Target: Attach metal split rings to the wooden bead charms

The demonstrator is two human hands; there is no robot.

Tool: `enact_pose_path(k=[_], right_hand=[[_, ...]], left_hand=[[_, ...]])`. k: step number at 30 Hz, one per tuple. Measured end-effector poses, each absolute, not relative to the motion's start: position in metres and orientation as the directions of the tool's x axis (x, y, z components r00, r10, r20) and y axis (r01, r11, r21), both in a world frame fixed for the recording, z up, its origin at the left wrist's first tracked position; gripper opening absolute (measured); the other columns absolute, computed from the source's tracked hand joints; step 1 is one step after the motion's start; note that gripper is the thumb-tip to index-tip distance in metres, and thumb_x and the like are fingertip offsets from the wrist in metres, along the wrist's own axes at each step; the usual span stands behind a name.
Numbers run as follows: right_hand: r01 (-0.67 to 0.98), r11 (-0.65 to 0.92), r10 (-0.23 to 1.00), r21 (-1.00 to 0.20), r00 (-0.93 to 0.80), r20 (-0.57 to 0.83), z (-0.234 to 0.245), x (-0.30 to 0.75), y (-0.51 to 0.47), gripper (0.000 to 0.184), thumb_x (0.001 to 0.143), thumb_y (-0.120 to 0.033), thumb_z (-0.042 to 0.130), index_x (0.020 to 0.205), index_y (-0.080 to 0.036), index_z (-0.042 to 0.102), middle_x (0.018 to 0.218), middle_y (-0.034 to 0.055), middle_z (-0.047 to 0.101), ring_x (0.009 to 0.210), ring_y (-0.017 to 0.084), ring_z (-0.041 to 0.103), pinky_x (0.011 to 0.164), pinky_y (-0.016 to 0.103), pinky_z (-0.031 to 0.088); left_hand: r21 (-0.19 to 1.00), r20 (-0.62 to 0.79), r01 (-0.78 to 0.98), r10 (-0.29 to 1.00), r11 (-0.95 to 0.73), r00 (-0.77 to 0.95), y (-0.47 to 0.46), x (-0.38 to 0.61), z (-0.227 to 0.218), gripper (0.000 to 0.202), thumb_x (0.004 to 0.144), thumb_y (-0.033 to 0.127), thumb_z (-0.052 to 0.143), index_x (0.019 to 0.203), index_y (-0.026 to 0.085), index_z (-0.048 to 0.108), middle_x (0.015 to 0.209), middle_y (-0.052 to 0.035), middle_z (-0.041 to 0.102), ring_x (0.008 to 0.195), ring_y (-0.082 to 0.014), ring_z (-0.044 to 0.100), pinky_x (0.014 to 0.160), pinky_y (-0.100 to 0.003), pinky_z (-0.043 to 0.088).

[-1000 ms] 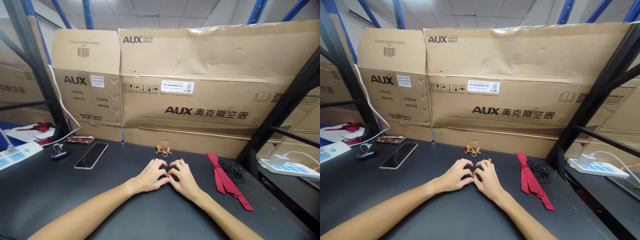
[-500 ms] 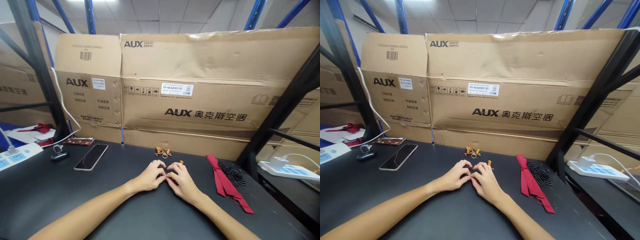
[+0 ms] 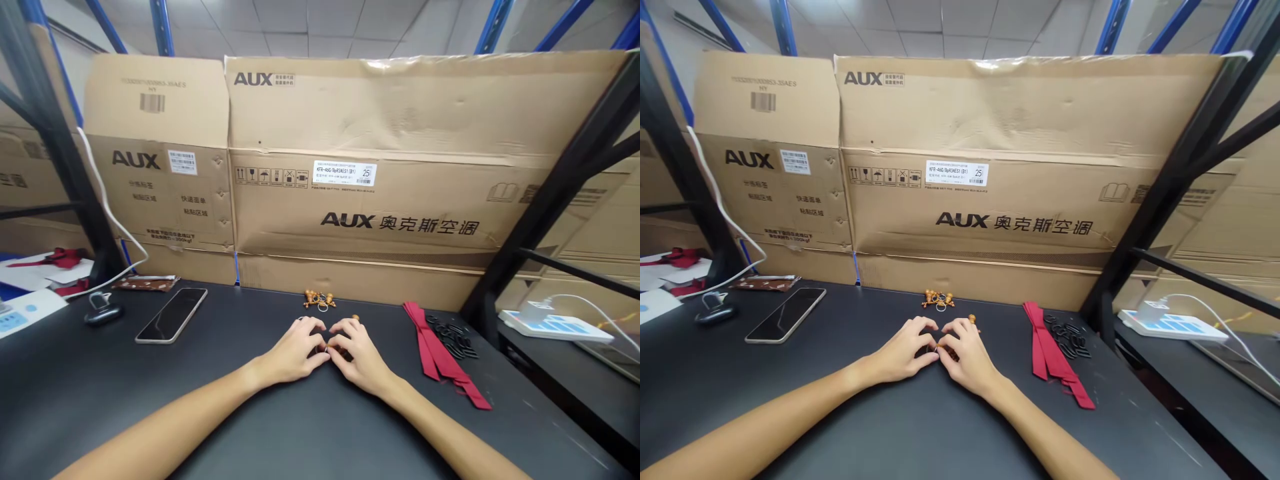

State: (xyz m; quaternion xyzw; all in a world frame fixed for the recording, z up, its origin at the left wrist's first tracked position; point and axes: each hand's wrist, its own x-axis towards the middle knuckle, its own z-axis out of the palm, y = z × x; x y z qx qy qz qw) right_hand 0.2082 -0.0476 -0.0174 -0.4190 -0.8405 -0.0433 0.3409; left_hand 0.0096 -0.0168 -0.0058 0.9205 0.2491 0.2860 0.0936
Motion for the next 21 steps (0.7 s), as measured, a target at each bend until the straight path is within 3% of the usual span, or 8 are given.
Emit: enact_pose_path(k=[10,15,21], right_hand=[[0.785,0.580,0.711,-0.219,-0.356,0.607,-0.0179,0.2136,-0.0434,0.011,0.086,-0.021,0.055,0.080,-0.021,0.064,0.099,0.0080,0.060,0.096,0.023,0.052,0.079,0.040,0.045],[0.772,0.605,0.695,-0.194,-0.393,0.602,-0.0179,0.2121,-0.0453,0.008,0.085,-0.020,0.057,0.082,-0.021,0.064,0.101,0.0074,0.060,0.099,0.023,0.052,0.082,0.040,0.044],[0.740,0.648,0.673,-0.181,-0.444,0.592,-0.0182,0.2103,-0.0475,0.010,0.087,-0.022,0.054,0.085,-0.022,0.064,0.103,0.0072,0.059,0.102,0.024,0.050,0.087,0.043,0.041]], left_hand=[[0.257,0.488,0.429,0.499,-0.866,0.716,-0.0134,0.0085,-0.0077,0.016,0.090,0.025,0.054,0.083,0.021,0.068,0.115,-0.0070,0.054,0.104,-0.0221,0.051,0.091,-0.039,0.041],[0.272,0.490,0.427,0.506,-0.862,0.710,-0.0160,0.0086,-0.0071,0.013,0.087,0.030,0.058,0.086,0.019,0.066,0.115,-0.0075,0.053,0.105,-0.0223,0.051,0.094,-0.039,0.040],[0.259,0.516,0.391,0.469,-0.883,0.717,-0.0153,0.0088,-0.0086,0.012,0.090,0.025,0.054,0.087,0.019,0.065,0.115,-0.0080,0.054,0.108,-0.0217,0.050,0.097,-0.038,0.040]])
